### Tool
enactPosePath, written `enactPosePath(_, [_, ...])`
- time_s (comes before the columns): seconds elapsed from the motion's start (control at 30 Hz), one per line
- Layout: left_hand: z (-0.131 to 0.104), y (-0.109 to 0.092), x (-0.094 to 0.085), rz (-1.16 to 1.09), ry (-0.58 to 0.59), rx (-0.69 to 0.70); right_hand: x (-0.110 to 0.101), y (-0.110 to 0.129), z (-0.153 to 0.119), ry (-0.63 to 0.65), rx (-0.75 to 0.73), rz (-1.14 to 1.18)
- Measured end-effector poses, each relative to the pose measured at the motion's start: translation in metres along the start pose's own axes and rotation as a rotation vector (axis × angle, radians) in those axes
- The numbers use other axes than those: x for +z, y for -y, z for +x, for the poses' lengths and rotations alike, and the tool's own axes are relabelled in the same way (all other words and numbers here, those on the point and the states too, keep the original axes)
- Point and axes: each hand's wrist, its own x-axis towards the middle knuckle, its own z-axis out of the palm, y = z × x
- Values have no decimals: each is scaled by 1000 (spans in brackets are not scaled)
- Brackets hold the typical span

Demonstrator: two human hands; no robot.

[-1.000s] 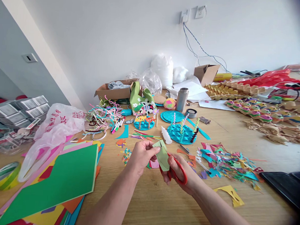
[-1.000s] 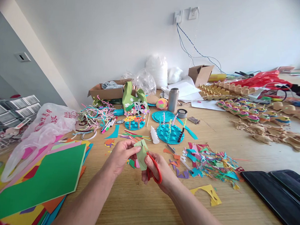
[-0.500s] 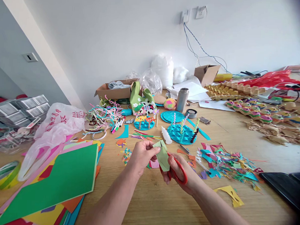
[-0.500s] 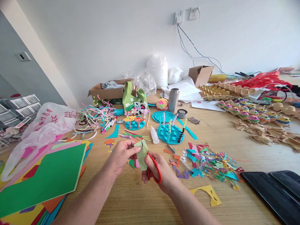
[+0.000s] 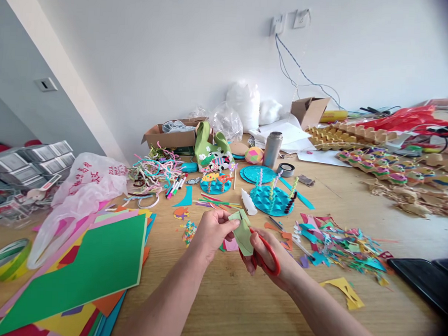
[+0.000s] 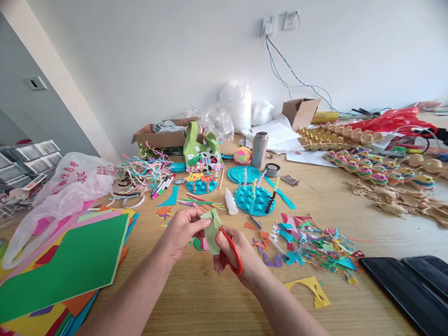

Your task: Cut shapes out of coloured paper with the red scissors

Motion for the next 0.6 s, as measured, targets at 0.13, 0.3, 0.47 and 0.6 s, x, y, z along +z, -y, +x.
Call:
enactPosePath(0.13, [0, 1, 0, -5, -1, -1, 0, 0, 0, -19, 13, -6])
enactPosePath(0.3, [1, 2, 0, -2, -5, -1, 1, 0, 0, -31, 10, -12])
enactPosePath(0.47, [0, 1, 0, -1, 9, -7, 2, 0, 0, -37, -2, -8])
enactPosePath(0.6, [-1, 0, -1, -29, 36, -7, 0, -3, 0, -43, 13, 28])
